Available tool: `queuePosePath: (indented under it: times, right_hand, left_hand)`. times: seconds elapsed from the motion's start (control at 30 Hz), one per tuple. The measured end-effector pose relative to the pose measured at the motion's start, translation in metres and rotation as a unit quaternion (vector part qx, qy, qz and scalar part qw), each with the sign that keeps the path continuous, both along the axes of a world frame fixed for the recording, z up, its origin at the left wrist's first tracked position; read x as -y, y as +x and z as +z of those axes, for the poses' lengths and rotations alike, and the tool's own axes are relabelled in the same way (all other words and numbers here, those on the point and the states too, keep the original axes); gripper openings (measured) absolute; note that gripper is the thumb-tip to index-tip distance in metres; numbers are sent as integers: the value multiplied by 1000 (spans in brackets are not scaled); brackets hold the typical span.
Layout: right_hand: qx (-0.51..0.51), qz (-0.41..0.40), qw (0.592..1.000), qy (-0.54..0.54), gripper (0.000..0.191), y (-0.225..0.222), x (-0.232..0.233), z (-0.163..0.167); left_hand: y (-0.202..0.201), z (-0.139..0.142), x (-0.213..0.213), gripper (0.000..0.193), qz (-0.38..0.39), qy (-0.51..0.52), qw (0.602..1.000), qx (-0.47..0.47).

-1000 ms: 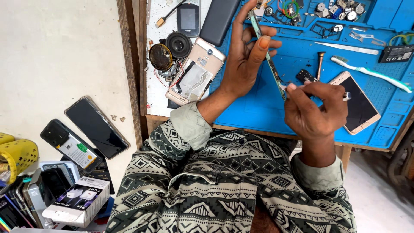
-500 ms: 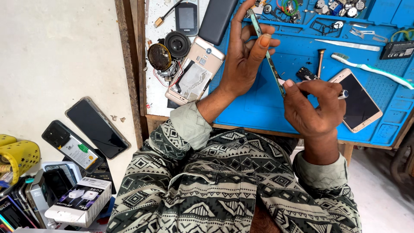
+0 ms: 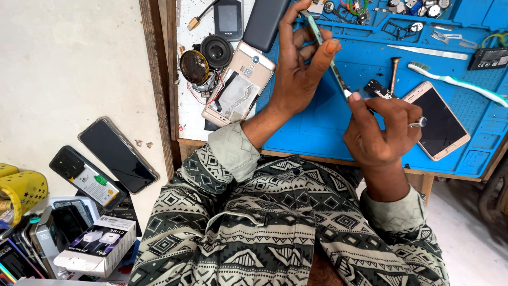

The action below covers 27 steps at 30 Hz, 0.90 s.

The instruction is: The person holds a disassembled smartphone frame over a blue repair mat and works along its edges with their fingers, peeling at a component or adhesive strip. They turn the frame repeatedly to reach different sides and at one point wipe the frame with a small white swab.

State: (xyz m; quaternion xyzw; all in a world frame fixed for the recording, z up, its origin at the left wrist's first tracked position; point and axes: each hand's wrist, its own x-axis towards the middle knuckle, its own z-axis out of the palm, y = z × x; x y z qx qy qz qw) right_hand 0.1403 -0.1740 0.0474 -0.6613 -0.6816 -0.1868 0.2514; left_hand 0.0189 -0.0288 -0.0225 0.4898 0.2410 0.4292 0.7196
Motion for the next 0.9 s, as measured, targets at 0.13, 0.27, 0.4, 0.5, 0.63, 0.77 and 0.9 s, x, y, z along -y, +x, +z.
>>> queuePosePath:
  times: [0.13,0.27,0.4,0.5,0.63,0.77,0.9]
  right_hand:
    - [-10,-8,1000,27,27,-6,-4,-7]
    - [-73,-8,997,24,26,-7,-9,-9]
    - [-106,-8,994,19,26,-10,-8,-6]
    - [-99,1,995,19,27,-9,-7,-6]
    - [-55,42,997,33,26,1,-13,-11]
    - [-263,66,962,13,22,4,-13,-14]
    - [-337,60,939,22,19,-1,-12,-18]
  left_hand:
    - [1,-2,1,73,17,10,1000,-7]
    - [0,-6,-1,76,5,-7,1000,-4]
    - [0,-8,0,77,11,0,1000,10]
    - [1,-7,2,76,18,-12,1000,11]
    - [0,-5,0,75,14,-25,1000,4]
    - [-1,-5,-2,75,-2,-15,1000,8]
    - [-2,-8,-2,76,-28,-3,1000,1]
